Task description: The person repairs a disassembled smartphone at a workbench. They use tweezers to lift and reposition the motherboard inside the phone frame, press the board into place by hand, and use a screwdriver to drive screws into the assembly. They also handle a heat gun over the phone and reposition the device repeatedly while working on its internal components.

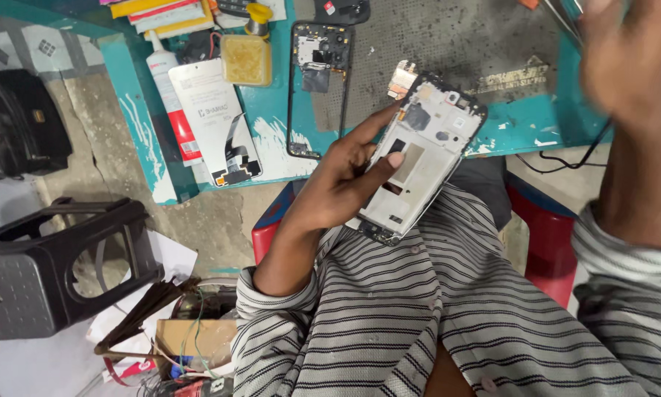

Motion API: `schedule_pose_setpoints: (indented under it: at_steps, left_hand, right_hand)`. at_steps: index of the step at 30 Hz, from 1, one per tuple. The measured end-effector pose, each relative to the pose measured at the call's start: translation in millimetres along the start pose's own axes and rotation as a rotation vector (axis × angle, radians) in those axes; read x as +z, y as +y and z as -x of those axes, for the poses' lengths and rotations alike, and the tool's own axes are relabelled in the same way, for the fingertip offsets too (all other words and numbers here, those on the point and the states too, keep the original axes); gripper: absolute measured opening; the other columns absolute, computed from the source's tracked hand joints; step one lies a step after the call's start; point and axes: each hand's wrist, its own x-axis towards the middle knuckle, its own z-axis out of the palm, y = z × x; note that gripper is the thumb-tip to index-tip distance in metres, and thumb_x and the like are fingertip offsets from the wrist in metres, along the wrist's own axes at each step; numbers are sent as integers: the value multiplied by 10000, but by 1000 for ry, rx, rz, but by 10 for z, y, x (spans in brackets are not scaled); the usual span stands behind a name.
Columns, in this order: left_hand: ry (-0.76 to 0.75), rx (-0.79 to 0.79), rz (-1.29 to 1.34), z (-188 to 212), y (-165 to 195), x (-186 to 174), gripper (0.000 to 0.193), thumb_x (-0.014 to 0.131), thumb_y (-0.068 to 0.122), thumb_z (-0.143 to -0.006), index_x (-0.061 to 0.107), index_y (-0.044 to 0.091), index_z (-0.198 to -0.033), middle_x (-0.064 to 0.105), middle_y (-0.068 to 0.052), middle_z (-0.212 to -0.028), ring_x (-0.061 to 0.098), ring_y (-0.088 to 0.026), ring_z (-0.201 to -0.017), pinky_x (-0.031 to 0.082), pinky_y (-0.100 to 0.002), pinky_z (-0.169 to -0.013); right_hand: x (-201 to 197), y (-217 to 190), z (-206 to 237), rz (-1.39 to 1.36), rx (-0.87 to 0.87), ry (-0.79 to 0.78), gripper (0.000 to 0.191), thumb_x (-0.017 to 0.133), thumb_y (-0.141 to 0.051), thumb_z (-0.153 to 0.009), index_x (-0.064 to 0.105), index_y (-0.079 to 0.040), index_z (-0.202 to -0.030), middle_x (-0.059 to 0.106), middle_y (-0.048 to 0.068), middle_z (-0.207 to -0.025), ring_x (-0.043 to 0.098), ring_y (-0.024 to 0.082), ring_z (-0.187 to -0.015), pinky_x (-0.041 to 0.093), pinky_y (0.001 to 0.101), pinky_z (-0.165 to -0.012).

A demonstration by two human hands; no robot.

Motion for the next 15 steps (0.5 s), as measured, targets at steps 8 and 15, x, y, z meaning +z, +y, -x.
schedule_pose_setpoints:
  at_steps: [8,15]
  left_hand:
    - [-56,-60,-64,-32,-45,91,581,536,2,-1112,310,17,-1646,690,-78,-1219,621,-76,-1057,532,-235,-923]
    - [-51,-54,-99,-34,-66,92,562,538,-11,-1102,346,11,-1629,695,-92,-1268,635,-95,-1141,534,-254,-981]
  right_hand:
    - [-143,-412,-167,-157,-224,-85,414,912,-413,-787,812,-79,-1008,634,161,-995,538,289,-916,379,414,-827]
    - [-132,-381,-213,-94,-292,-97,531,933,-462,-652,821,-37,-951,673,167,-919,581,295,-823,429,471,-773]
